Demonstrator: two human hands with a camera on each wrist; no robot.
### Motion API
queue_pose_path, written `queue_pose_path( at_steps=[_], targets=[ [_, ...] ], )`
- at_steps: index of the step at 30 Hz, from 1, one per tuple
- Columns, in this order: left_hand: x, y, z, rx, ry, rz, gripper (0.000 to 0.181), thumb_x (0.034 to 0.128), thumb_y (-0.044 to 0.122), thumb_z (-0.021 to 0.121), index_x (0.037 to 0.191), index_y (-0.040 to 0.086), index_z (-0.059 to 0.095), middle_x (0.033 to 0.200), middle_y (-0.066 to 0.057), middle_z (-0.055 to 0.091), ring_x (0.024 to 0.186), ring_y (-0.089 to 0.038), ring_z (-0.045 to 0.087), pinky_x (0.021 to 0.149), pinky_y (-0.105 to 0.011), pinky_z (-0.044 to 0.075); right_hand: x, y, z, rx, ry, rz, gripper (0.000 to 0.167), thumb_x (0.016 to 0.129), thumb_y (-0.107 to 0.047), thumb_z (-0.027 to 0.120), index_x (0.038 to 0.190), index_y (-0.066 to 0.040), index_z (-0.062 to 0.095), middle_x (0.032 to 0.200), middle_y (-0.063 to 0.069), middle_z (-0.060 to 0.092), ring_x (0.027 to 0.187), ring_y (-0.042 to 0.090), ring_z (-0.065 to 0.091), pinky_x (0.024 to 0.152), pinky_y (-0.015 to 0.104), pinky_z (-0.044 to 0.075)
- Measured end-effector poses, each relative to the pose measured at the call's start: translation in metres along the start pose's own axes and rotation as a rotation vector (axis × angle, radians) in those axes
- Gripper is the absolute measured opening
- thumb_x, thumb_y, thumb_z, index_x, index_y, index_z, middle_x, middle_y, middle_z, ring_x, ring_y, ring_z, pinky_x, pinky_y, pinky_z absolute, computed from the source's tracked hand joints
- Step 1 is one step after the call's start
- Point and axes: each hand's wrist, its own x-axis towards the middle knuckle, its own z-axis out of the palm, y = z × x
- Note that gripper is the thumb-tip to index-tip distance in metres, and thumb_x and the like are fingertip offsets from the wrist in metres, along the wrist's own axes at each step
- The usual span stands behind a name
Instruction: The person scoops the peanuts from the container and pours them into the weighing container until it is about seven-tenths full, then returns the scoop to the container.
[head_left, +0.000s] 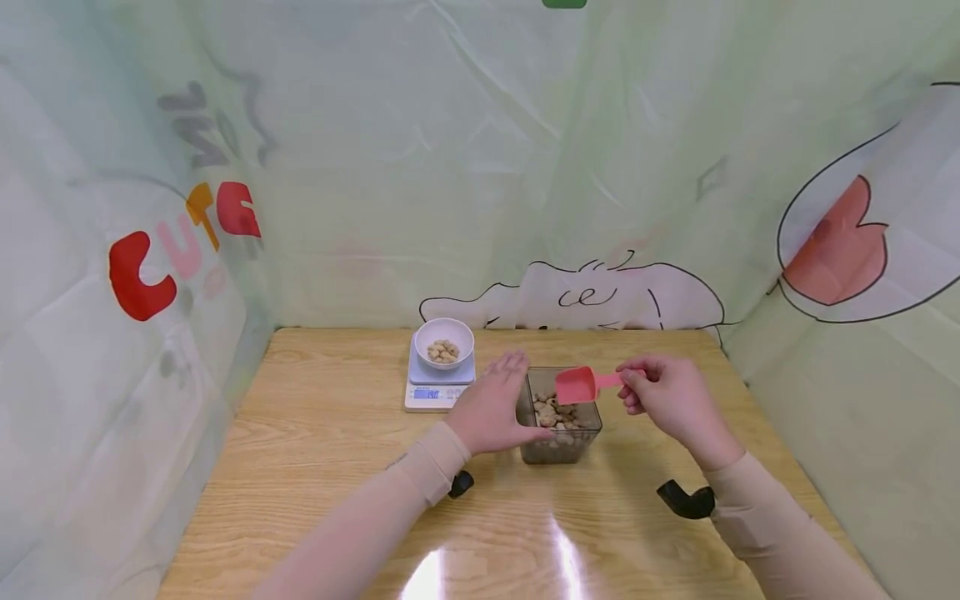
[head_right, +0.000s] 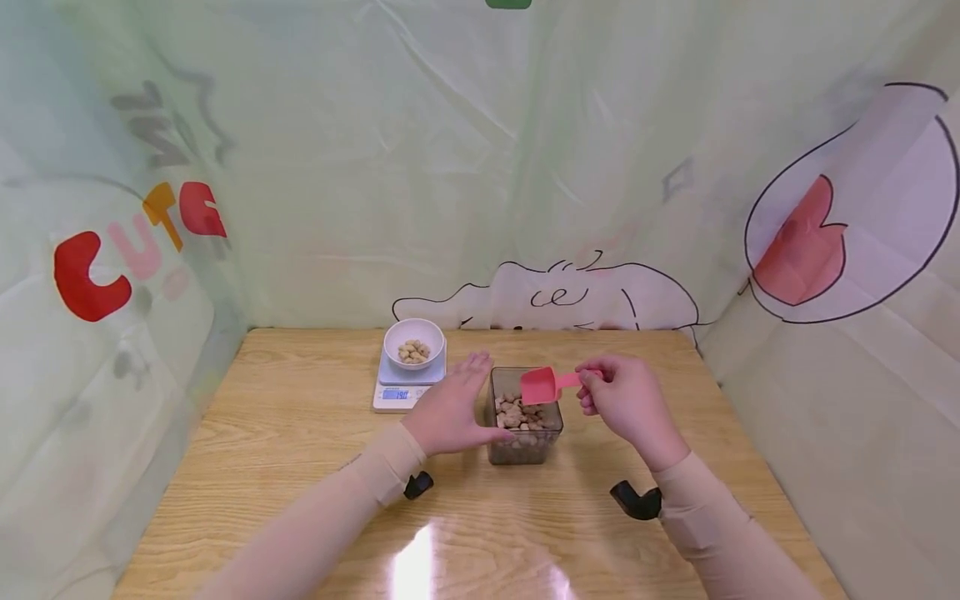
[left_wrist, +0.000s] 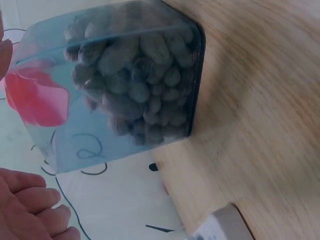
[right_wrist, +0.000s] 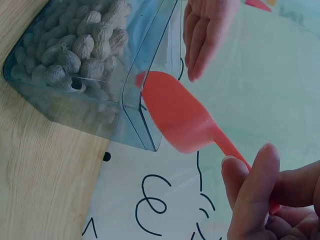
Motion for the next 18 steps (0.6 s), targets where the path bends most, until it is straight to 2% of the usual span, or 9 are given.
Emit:
queue_pose_path(
  at_steps=[10, 18],
  targets=[
    [0.005, 0.003, 0.013, 0.033, -0.027, -0.003, 0.125, 0.0881, 0.087, 0.06, 0.172, 0.005, 0.019, 0.181, -0.012, 0.021, 0.169, -0.03, 0.021, 0.138, -0.041, 0.022, -0.009, -0.004, 0.009, -0.163, 0.001, -0.093, 0.021, 0.109, -0.009, 0.061, 0.116, 0.005, 0.075, 0.084, 0.01, 0.076, 0.069, 0.016, 0.07, 0.059, 0.027, 0.062],
    [0.007, 0.003, 0.014, 0.021, -0.028, -0.02, 0.123, 0.0877, 0.086, 0.062, 0.172, 0.005, 0.023, 0.18, -0.012, 0.026, 0.168, -0.029, 0.023, 0.138, -0.041, 0.024, -0.02, -0.008, 0.02, -0.38, 0.025, -0.206, 0.014, 0.104, -0.008, 0.066, 0.108, -0.002, 0.077, 0.072, 0.001, 0.07, 0.057, 0.013, 0.057, 0.048, 0.026, 0.044]
  ],
)
